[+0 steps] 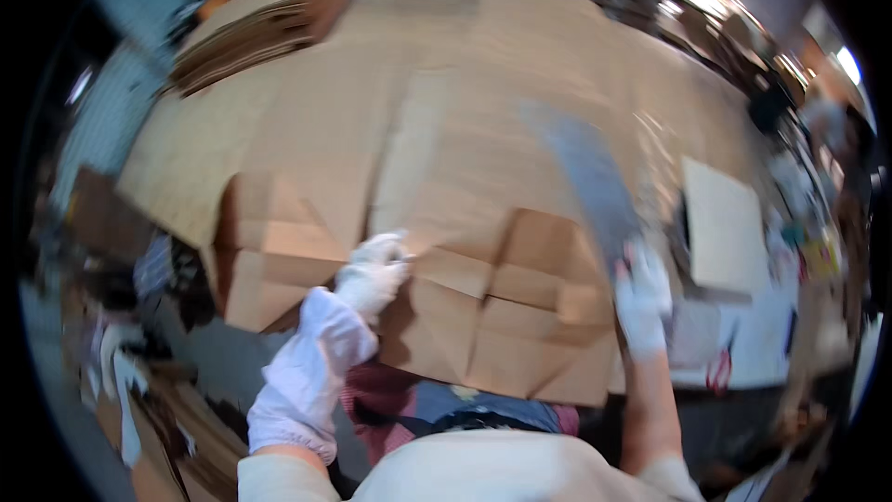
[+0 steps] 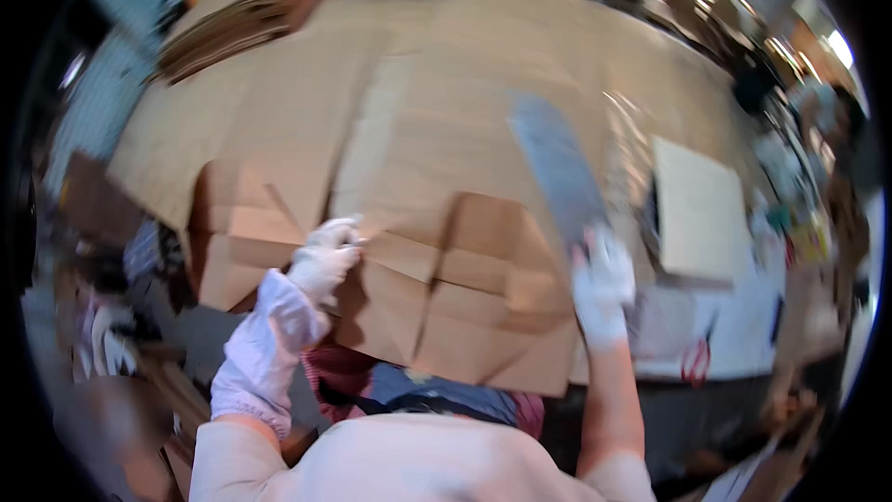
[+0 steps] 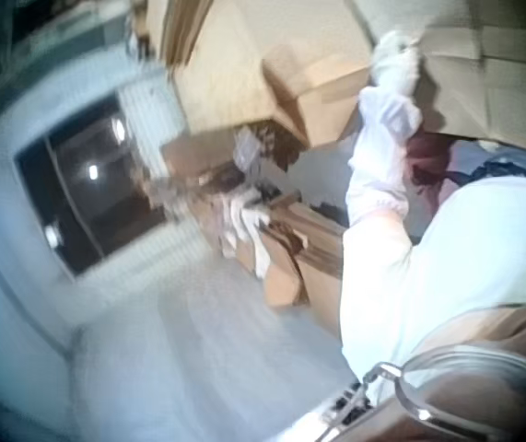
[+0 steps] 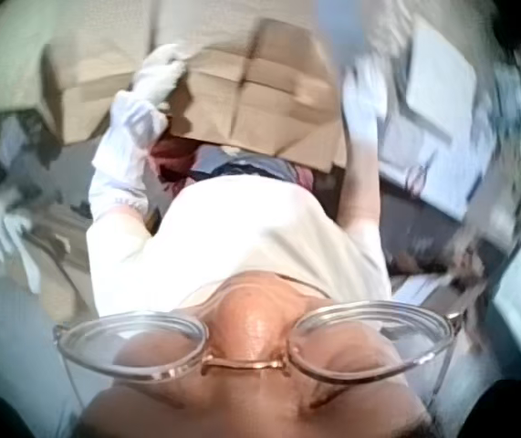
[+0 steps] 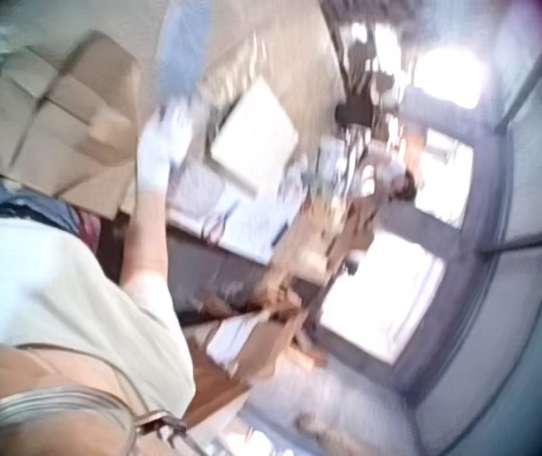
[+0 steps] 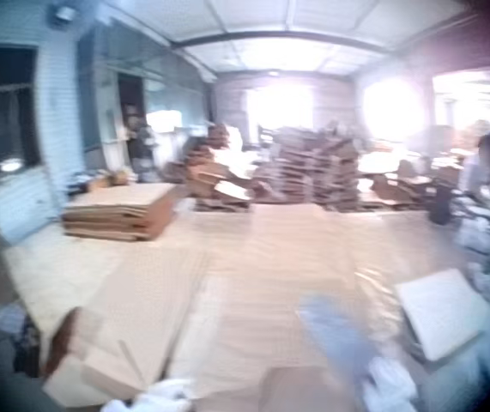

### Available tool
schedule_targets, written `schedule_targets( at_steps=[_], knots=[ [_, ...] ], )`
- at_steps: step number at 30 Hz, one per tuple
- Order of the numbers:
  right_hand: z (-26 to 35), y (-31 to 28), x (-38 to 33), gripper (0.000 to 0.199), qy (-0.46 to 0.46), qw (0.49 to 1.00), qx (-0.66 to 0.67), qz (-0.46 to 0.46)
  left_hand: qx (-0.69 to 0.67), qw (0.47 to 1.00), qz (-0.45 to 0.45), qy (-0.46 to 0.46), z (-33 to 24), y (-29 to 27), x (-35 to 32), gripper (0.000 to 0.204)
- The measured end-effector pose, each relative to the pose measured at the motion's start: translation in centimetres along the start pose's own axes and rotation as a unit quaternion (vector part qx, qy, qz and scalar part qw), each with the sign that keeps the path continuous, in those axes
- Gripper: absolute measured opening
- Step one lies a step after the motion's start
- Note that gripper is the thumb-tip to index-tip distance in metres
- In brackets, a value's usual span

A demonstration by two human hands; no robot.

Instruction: The person folds brown cardboard sheets on a workbench using a metal straightedge to crease the folds. The person repeatedly picks up sheets, aligns them, folds them, and presses the crease with the straightedge.

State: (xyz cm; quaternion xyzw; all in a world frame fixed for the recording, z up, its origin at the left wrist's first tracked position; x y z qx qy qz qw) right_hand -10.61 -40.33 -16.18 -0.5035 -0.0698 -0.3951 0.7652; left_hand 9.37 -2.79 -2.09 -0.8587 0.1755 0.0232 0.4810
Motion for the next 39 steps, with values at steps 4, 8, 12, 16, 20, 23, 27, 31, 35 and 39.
schedule_targets(
  at_steps=[4, 8, 12, 16, 20, 23, 27, 31, 35, 39],
  knots=[
    [0.0, -5.0, -0.4, 0.025, 0.031, 0.981, 0.001, 0.189, -0.268, 0.956, -0.065, 0.097, -8.9, -1.7, -0.6, 0.004],
    [1.3, -4.6, -0.1, 0.015, 0.115, 0.937, 0.149, 0.294, -0.031, 0.901, -0.238, 0.361, -11.2, -5.1, -5.2, 0.024],
    [15.8, 4.1, 5.0, 0.059, 0.001, 0.89, 0.327, 0.317, -0.021, 0.9, -0.381, 0.213, 1.7, -15.9, -0.5, 0.013],
    [29.2, 9.3, 5.6, 0.052, -0.152, 0.915, 0.126, 0.351, -0.175, 0.916, -0.36, -0.03, 21.7, -20.6, 4.0, 0.009],
    [32.0, 13.8, 0.5, 0.045, -0.216, 0.831, -0.038, 0.511, -0.024, 0.959, -0.253, -0.125, 34.8, -12.6, 5.3, 0.036],
    [31.2, 11.5, -0.1, 0.041, -0.291, 0.838, 0.017, 0.462, 0.04, 0.957, -0.235, -0.167, 36.0, -10.0, 4.4, 0.059],
    [20.7, 3.6, 1.1, 0.051, -0.251, 0.872, 0.056, 0.416, 0.058, 0.941, -0.313, -0.112, 25.4, -15.5, 0.5, 0.052],
    [5.4, -6.0, 0.8, 0.066, -0.142, 0.932, -0.172, 0.285, -0.183, 0.922, -0.321, 0.115, 17.3, -15.0, -4.2, 0.04],
    [-6.4, -12.9, -0.8, 0.064, 0.008, 0.948, -0.21, 0.24, -0.154, 0.906, -0.131, 0.372, -4.8, -1.1, -6.7, 0.039],
    [-14.5, -13.6, -3.0, 0.027, 0.292, 0.937, -0.009, 0.193, 0.009, 0.906, -0.012, 0.423, -12.3, 14.2, -4.7, 0.06]
  ],
)
Point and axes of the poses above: each hand's wrist, its own x-axis towards the middle knuckle, its own y-axis out of the palm, z = x × y, the point moved 10 cm from there along x, towards the middle knuckle, and after that the axes turned 11 degrees about -x, right-handed, at the moved point
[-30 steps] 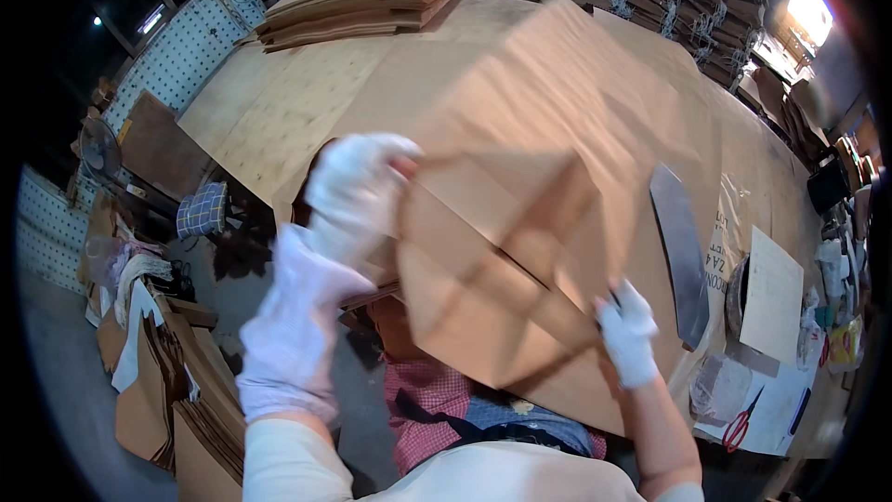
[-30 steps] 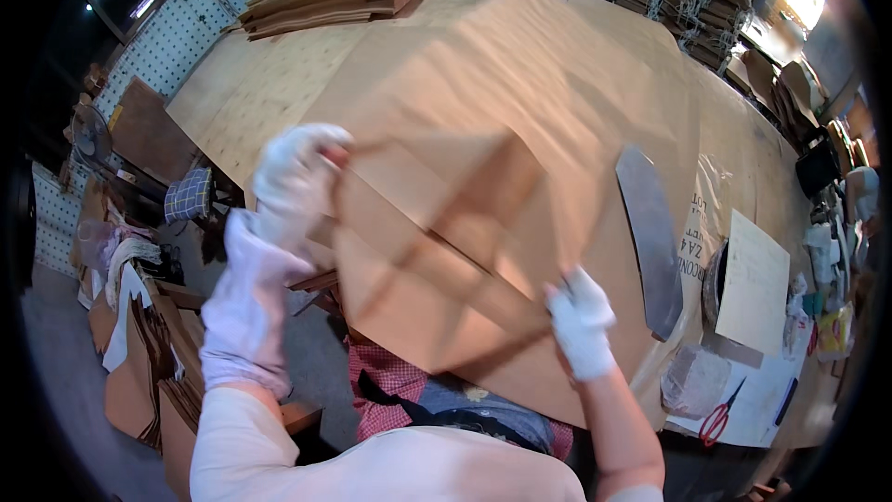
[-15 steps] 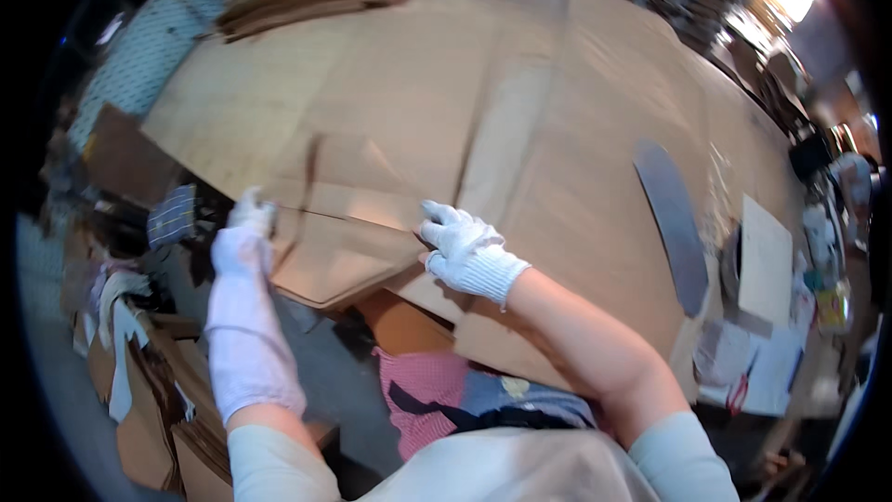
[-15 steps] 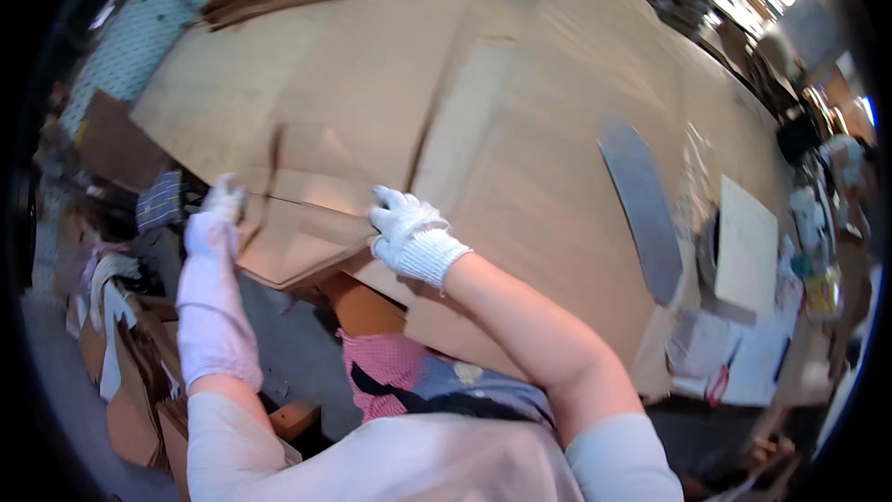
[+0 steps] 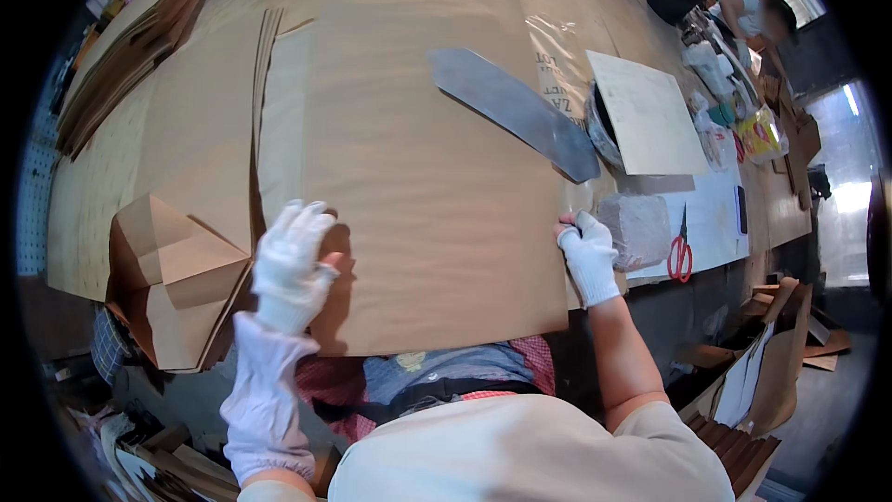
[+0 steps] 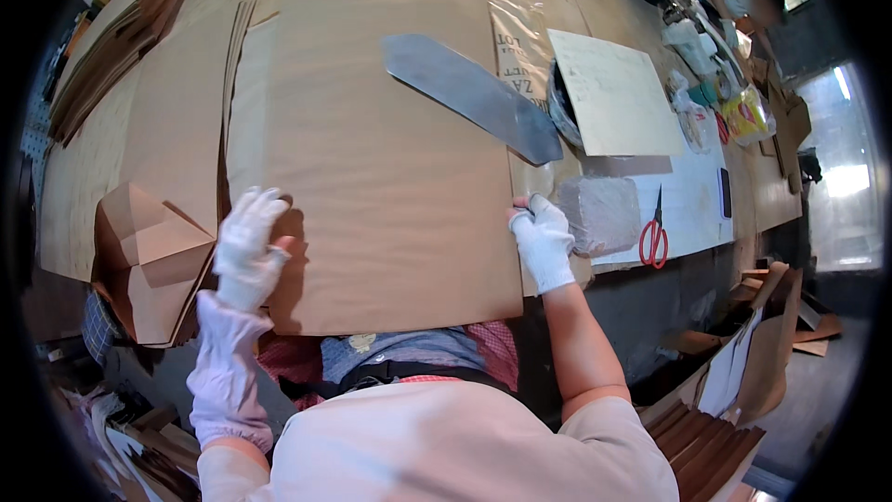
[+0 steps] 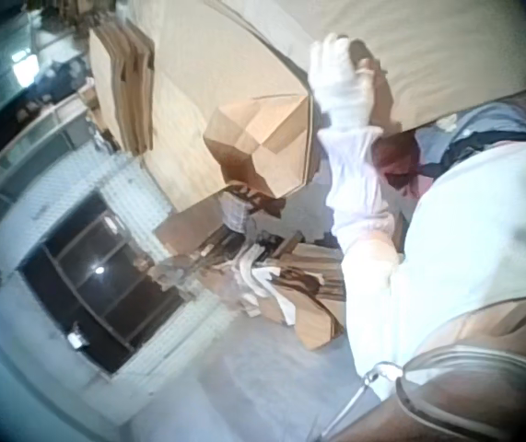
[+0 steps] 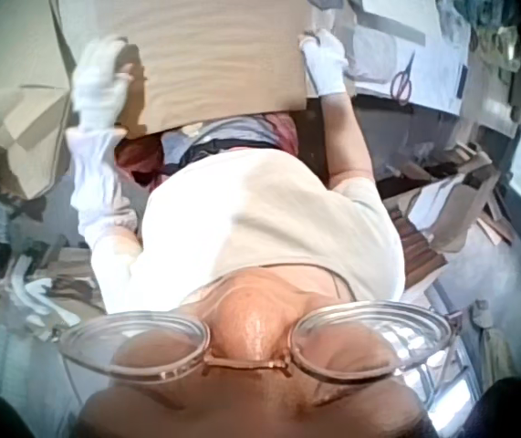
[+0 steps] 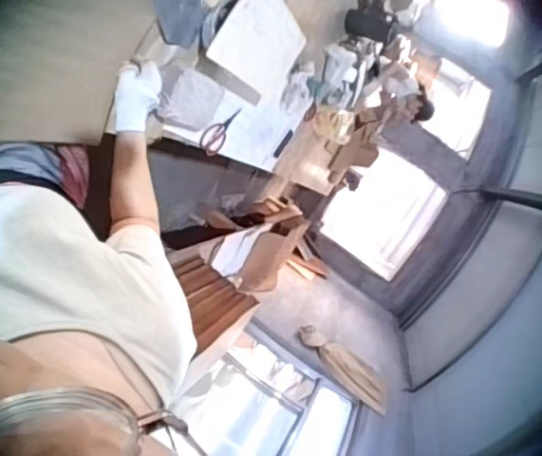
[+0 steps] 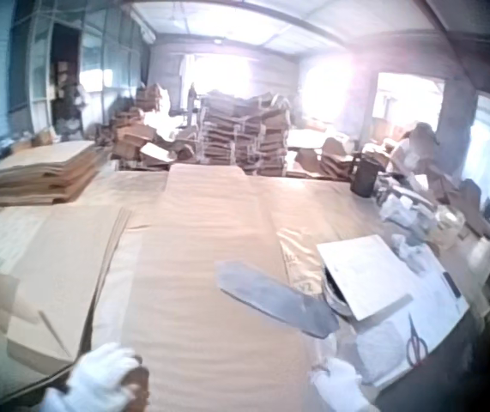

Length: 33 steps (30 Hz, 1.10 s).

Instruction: The person folds brown cardboard sheets on a workbench using a metal straightedge to crease the folds. The person repeatedly picks up sheets, aligns them, folds them, and presses the crease with the straightedge.

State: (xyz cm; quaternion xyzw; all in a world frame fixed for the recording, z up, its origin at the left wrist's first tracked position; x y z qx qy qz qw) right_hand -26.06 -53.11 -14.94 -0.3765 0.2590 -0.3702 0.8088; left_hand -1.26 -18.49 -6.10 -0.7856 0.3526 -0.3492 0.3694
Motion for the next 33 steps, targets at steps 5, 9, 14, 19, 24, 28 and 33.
schedule_targets(
  at_steps=[5, 9, 14, 19, 24, 28, 33],
  knots=[
    [-4.0, 2.1, 1.5, 0.01, 0.103, 0.964, 0.232, 0.082, 0.023, 1.0, 0.01, 0.005, -0.2, 4.2, 0.5, 0.065],
    [-3.2, 1.6, 1.3, 0.009, 0.12, 0.956, 0.244, 0.109, 0.024, 1.0, 0.009, 0.004, -0.1, 4.6, 0.5, 0.064],
    [-2.4, 1.2, 0.7, 0.014, 0.073, 0.94, 0.317, 0.102, -0.018, 1.0, 0.005, -0.005, 0.8, 3.7, -0.2, 0.054],
    [7.2, -2.0, -4.5, 0.028, -0.444, 0.882, -0.099, -0.122, -0.02, 0.996, 0.083, 0.005, 1.8, 1.5, -0.4, 0.054],
    [6.6, -1.1, -2.9, 0.016, -0.423, 0.897, -0.122, -0.037, -0.042, 0.971, 0.236, -0.023, 1.7, 0.1, -1.3, 0.06],
    [3.3, 0.0, 0.8, 0.013, -0.024, 0.99, -0.019, 0.14, -0.264, 0.851, 0.078, -0.448, 12.0, 2.5, -5.5, 0.013],
    [3.2, 1.3, 2.2, 0.016, -0.02, 0.991, 0.105, 0.085, -0.126, 0.885, -0.058, -0.445, 10.3, 3.6, -4.2, 0.03]
  ],
)
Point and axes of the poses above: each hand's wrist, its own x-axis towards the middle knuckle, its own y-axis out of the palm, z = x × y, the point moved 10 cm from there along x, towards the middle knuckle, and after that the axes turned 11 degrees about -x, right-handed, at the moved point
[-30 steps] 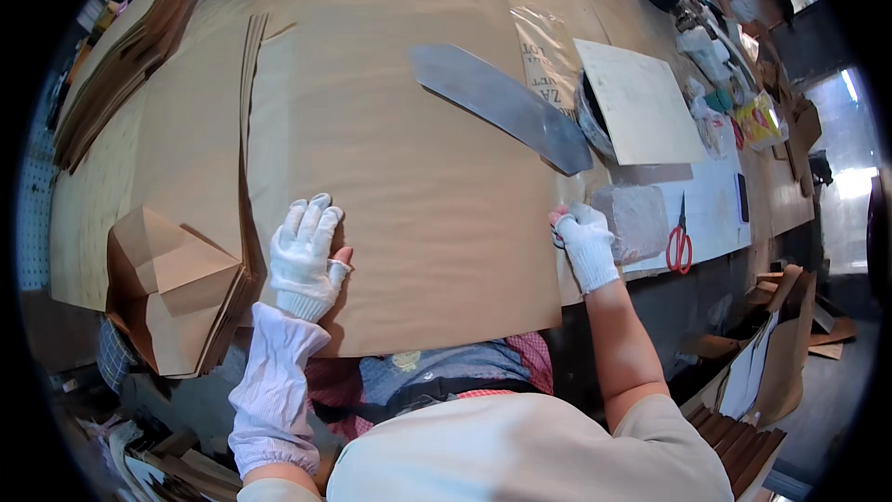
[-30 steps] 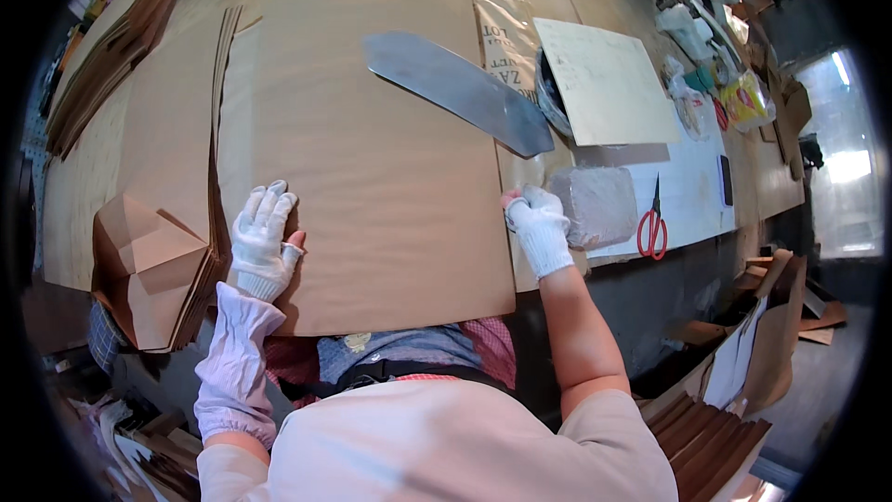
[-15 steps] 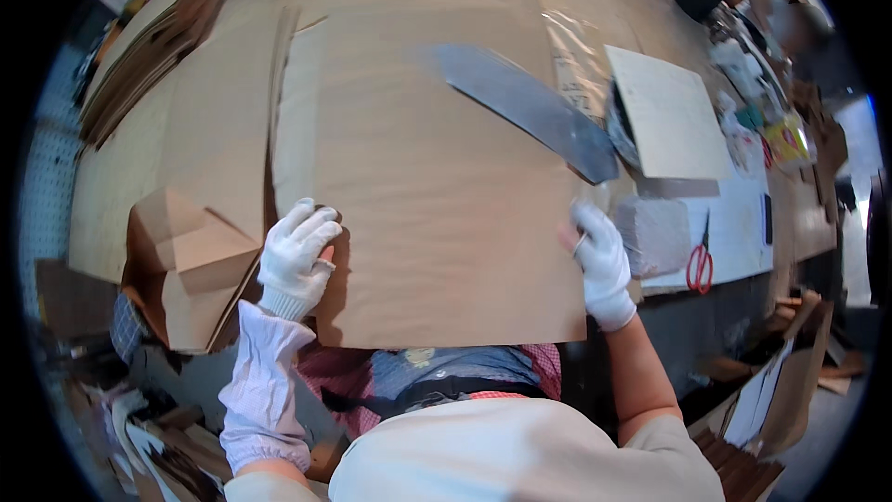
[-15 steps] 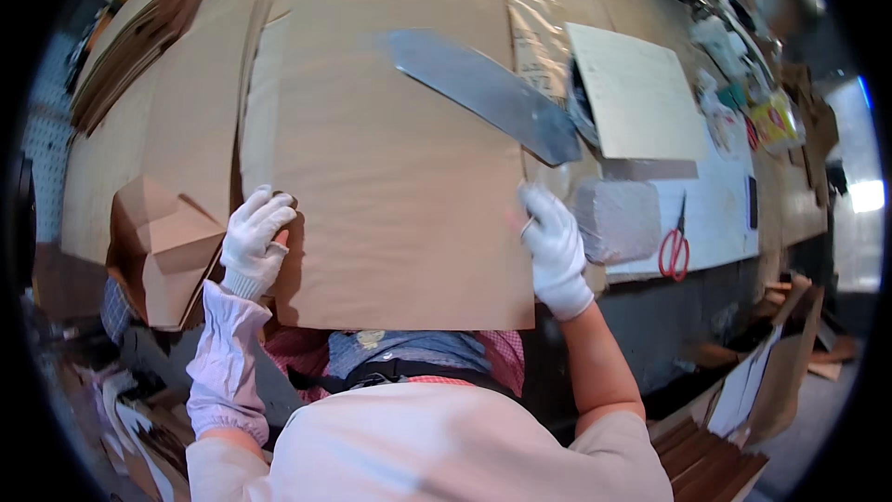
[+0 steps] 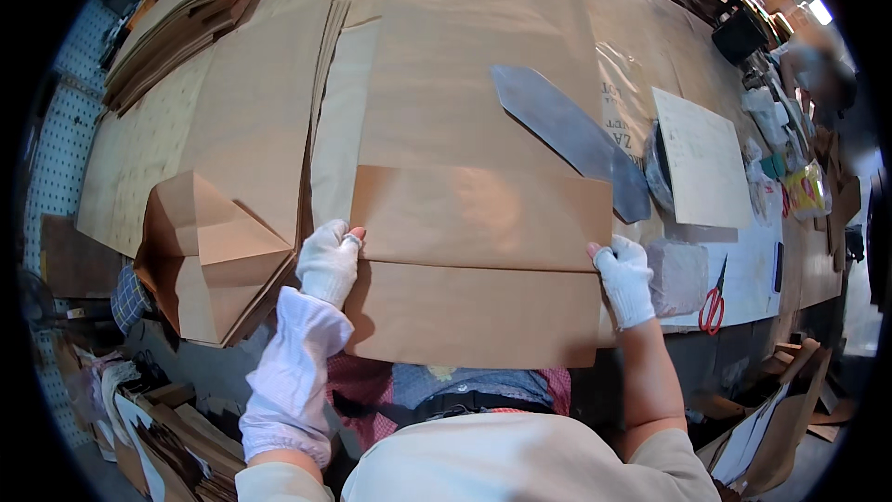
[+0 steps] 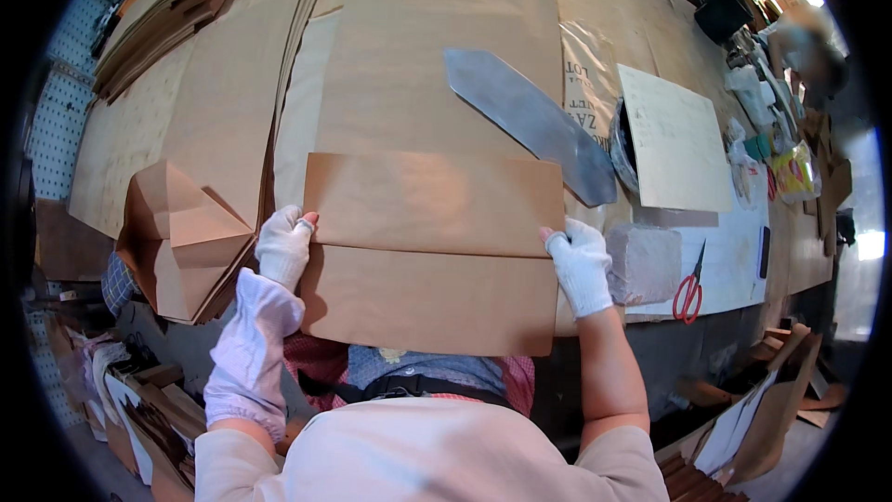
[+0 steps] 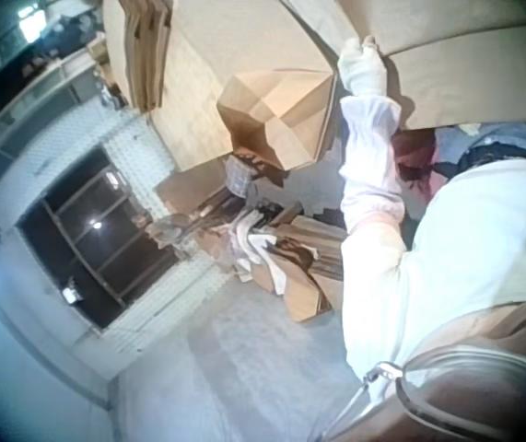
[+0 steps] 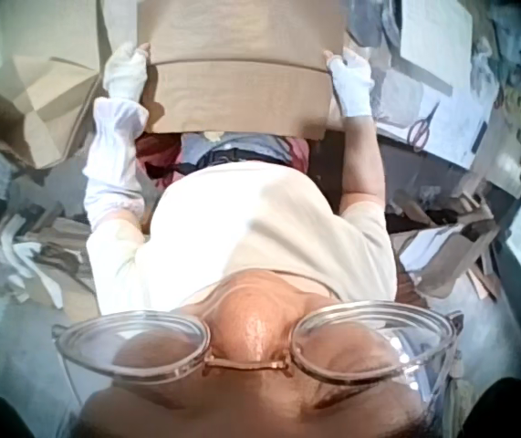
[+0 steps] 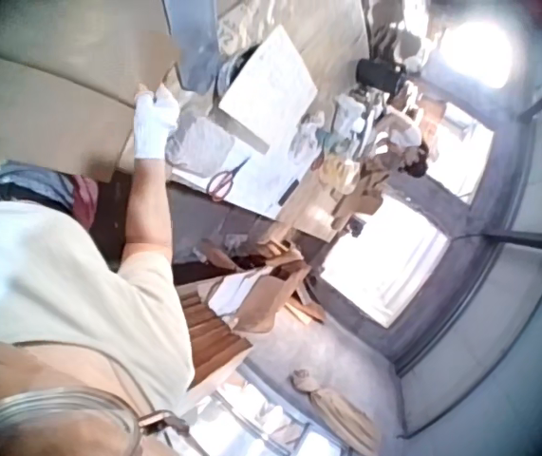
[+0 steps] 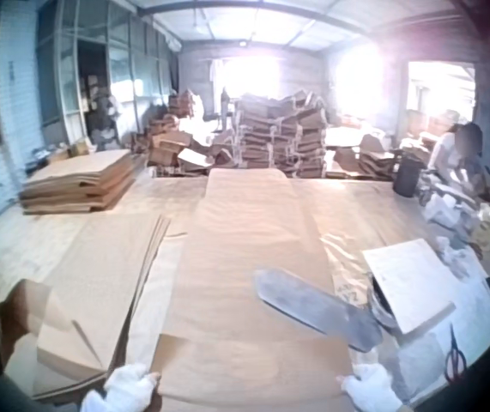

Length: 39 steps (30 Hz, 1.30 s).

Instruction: The person folds brown cardboard sheets on a workbench using a metal straightedge to crease the folds. The person repeatedly picks up sheets, aligns them, folds them, and presses the crease with the straightedge.

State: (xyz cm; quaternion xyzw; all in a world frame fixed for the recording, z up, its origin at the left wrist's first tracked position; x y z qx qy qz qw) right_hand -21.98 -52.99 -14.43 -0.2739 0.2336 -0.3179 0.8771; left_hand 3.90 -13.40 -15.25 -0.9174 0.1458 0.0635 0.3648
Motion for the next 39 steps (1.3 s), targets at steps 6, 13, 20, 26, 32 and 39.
schedule_targets(
  at_steps=[6, 13, 20, 26, 32, 39],
  knots=[
    [0.3, -0.3, -1.6, 0.027, -0.077, 0.955, -0.241, -0.155, 0.1, 0.985, -0.08, 0.115, -2.1, 0.2, -0.2, 0.033],
    [1.4, 0.1, -2.7, 0.023, -0.142, 0.912, -0.316, -0.22, 0.163, 0.986, -0.033, 0.018, -1.8, 0.9, 0.9, 0.039],
    [9.3, 5.7, -3.2, 0.079, -0.389, 0.816, -0.416, -0.097, 0.173, 0.983, -0.031, 0.046, -2.5, 0.9, 1.0, 0.035],
    [12.2, 7.3, -0.9, 0.08, -0.356, 0.846, -0.397, -0.005, 0.332, 0.869, -0.06, 0.363, -13.3, 1.9, -0.1, 0.045],
    [17.1, 15.0, -1.3, 0.074, -0.466, 0.822, -0.328, 0.008, -0.028, 0.768, 0.192, 0.611, -19.6, 8.5, -7.1, 0.076],
    [7.1, 3.5, -0.7, 0.087, -0.346, 0.889, -0.298, -0.039, 0.096, 0.903, 0.082, 0.411, -6.6, 2.6, -2.1, 0.095]
  ],
)
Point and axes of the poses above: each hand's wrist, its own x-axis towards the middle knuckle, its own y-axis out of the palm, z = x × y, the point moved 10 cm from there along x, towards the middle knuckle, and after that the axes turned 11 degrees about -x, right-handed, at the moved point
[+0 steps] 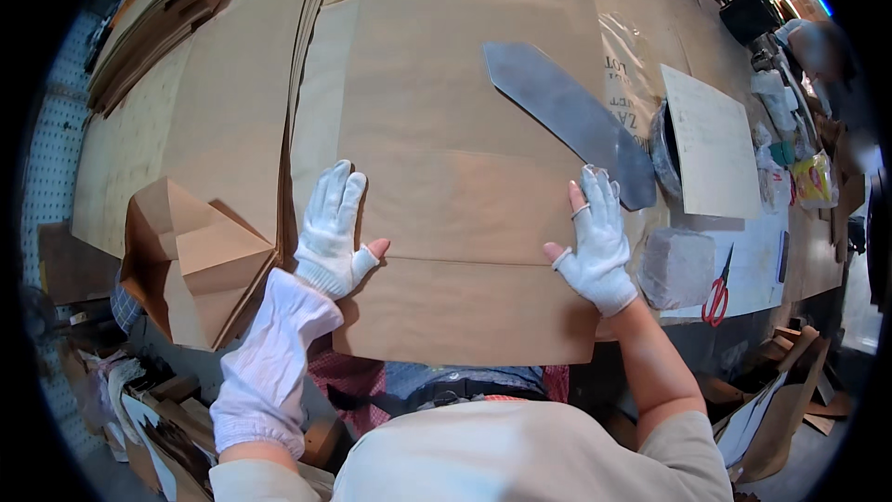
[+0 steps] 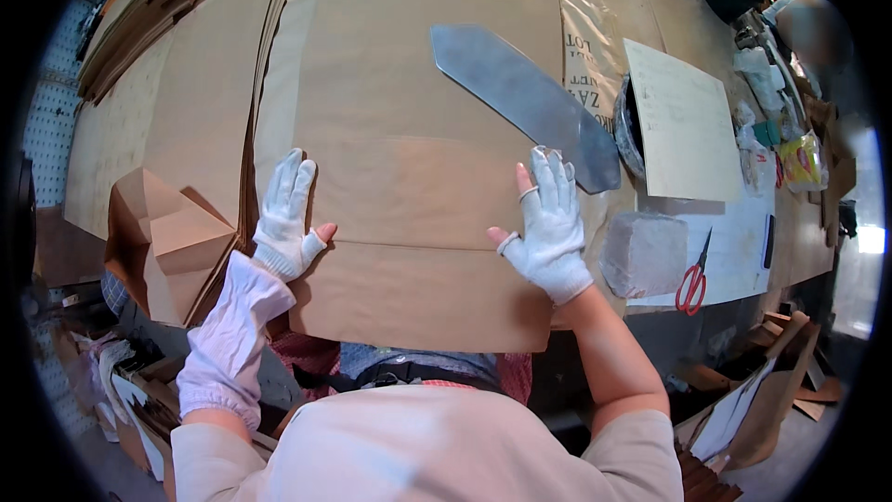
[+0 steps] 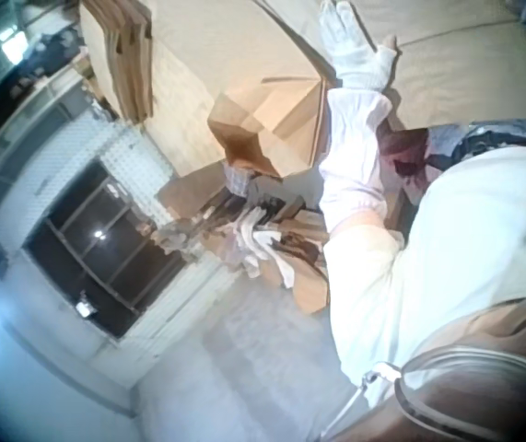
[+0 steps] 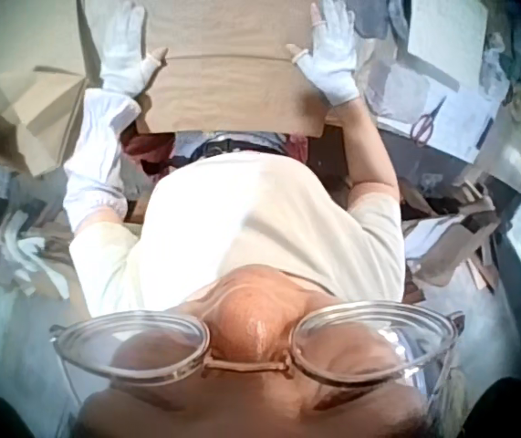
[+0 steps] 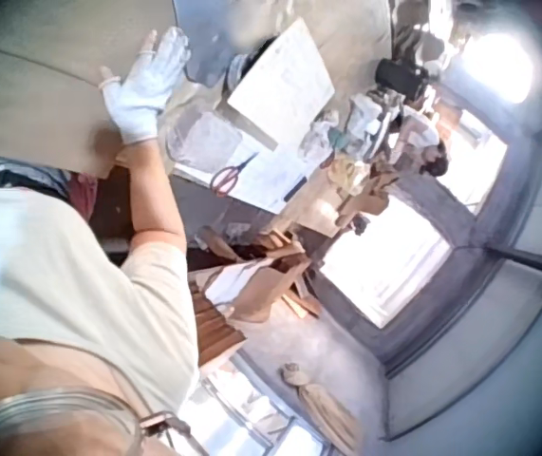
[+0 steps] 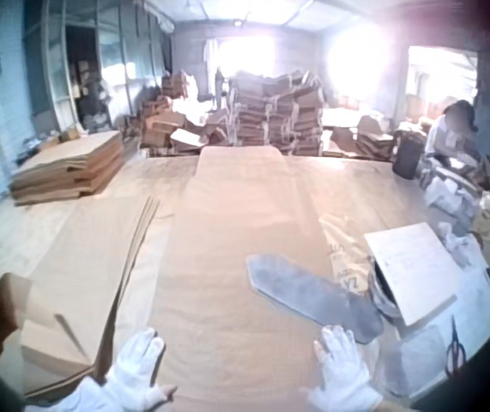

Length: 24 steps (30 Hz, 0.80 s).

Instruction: The person folds brown cardboard sheets on a workbench using a metal straightedge to crease the folds. The person repeatedly picks up sheets, aligns them, folds them, and presses the crease with the straightedge.

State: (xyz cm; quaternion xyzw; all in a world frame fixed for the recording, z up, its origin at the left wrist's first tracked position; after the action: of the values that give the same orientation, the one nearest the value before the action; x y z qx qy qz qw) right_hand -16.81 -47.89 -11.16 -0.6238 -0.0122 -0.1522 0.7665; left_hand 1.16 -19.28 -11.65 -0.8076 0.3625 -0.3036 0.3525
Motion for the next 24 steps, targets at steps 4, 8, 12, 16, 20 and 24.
schedule_targets(
  at_steps=[4, 8, 12, 16, 20, 24],
  knots=[
    [-3.0, 0.2, -1.5, 0.072, 0.039, 0.981, 0.18, -0.058, 0.102, 0.994, 0.037, 0.012, -4.1, -0.4, 4.3, 0.087],
    [-1.4, -1.7, -1.4, 0.058, 0.036, 0.988, 0.122, -0.088, 0.067, 0.995, -0.025, 0.076, -9.1, -3.2, 10.3, 0.069],
    [2.9, -5.4, -3.0, 0.059, -0.022, 0.993, 0.062, -0.096, 0.023, 0.994, 0.083, -0.063, -9.2, -4.6, 10.2, 0.049],
    [8.5, -7.7, -2.5, 0.074, -0.077, 0.994, 0.023, -0.078, 0.05, 0.996, 0.015, 0.076, -14.0, -7.2, 6.5, 0.06],
    [14.4, -9.5, 2.2, 0.074, -0.104, 0.988, 0.039, -0.103, 0.056, 0.997, 0.011, 0.059, -14.5, -8.0, 5.0, 0.059],
    [15.1, -9.2, 3.6, 0.066, -0.135, 0.985, 0.005, -0.107, 0.029, 0.998, 0.06, 0.005, -13.9, -7.6, 6.8, 0.05]
  ],
)
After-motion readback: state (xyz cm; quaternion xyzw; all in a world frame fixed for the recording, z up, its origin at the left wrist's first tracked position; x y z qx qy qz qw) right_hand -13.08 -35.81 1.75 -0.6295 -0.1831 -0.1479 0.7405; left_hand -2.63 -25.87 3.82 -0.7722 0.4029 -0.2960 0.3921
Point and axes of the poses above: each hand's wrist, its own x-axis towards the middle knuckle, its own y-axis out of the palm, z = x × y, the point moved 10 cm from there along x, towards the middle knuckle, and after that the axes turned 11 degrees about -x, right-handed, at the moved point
